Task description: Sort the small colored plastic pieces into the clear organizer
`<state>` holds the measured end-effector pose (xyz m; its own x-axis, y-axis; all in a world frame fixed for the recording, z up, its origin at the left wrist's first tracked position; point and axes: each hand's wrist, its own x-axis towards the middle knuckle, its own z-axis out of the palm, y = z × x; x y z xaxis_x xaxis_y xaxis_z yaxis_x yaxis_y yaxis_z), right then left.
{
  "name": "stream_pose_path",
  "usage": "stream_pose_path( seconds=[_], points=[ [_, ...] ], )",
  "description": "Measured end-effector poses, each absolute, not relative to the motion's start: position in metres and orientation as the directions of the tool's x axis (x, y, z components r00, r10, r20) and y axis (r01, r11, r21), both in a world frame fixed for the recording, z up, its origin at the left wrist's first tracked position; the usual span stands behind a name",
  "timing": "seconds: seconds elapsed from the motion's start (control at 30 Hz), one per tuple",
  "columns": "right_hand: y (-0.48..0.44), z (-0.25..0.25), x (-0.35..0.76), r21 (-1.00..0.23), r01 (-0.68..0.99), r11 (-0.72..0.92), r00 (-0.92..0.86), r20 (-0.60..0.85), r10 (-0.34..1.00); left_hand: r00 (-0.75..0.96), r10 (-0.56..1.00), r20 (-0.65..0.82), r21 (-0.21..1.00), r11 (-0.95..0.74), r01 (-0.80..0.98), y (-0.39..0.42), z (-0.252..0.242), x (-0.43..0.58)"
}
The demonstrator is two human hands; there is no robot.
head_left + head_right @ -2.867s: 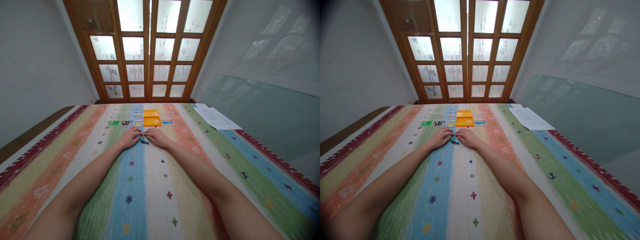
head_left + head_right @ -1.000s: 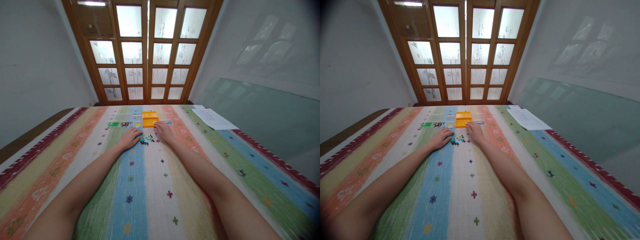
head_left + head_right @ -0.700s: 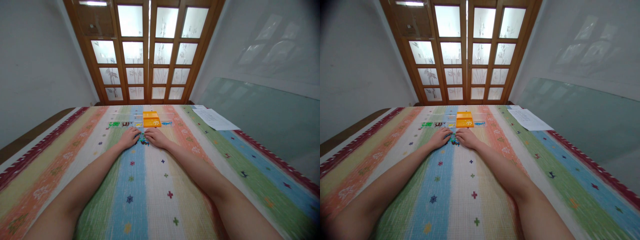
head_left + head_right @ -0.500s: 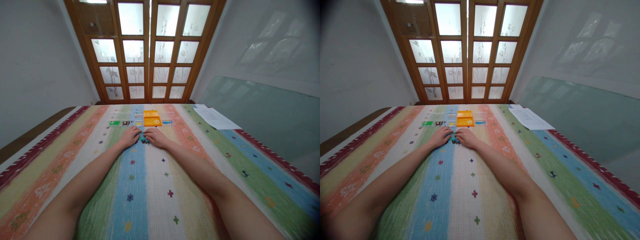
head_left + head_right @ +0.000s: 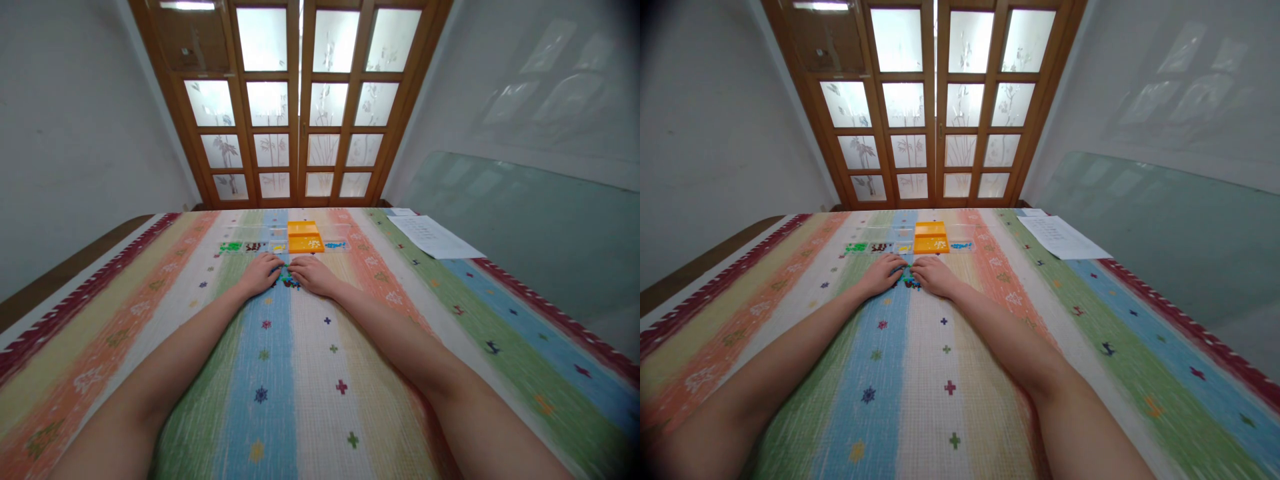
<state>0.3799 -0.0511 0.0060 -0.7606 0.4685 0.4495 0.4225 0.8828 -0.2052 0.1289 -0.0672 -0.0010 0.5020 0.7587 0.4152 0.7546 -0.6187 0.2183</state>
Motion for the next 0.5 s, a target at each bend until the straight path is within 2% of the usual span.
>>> stream_pose_path(
  seconds=[0.37, 0.5],
  points=[
    [-0.0503, 0.0047, 0.3793, -0.210, 0.409, 0.888, -0.771, 0.441, 0.460, 0.505, 0.758, 0.413, 0.232, -0.624, 0.747, -0.0696, 0.0007, 0.1298],
    [-0.0458, 0.0034, 0.3820, -0.255, 0.455, 0.853, -0.710, 0.474, 0.521, 0.533, 0.736, 0.416, 0.240, -0.655, 0.717, -0.0716, 0.0037, 0.1315]
  ],
)
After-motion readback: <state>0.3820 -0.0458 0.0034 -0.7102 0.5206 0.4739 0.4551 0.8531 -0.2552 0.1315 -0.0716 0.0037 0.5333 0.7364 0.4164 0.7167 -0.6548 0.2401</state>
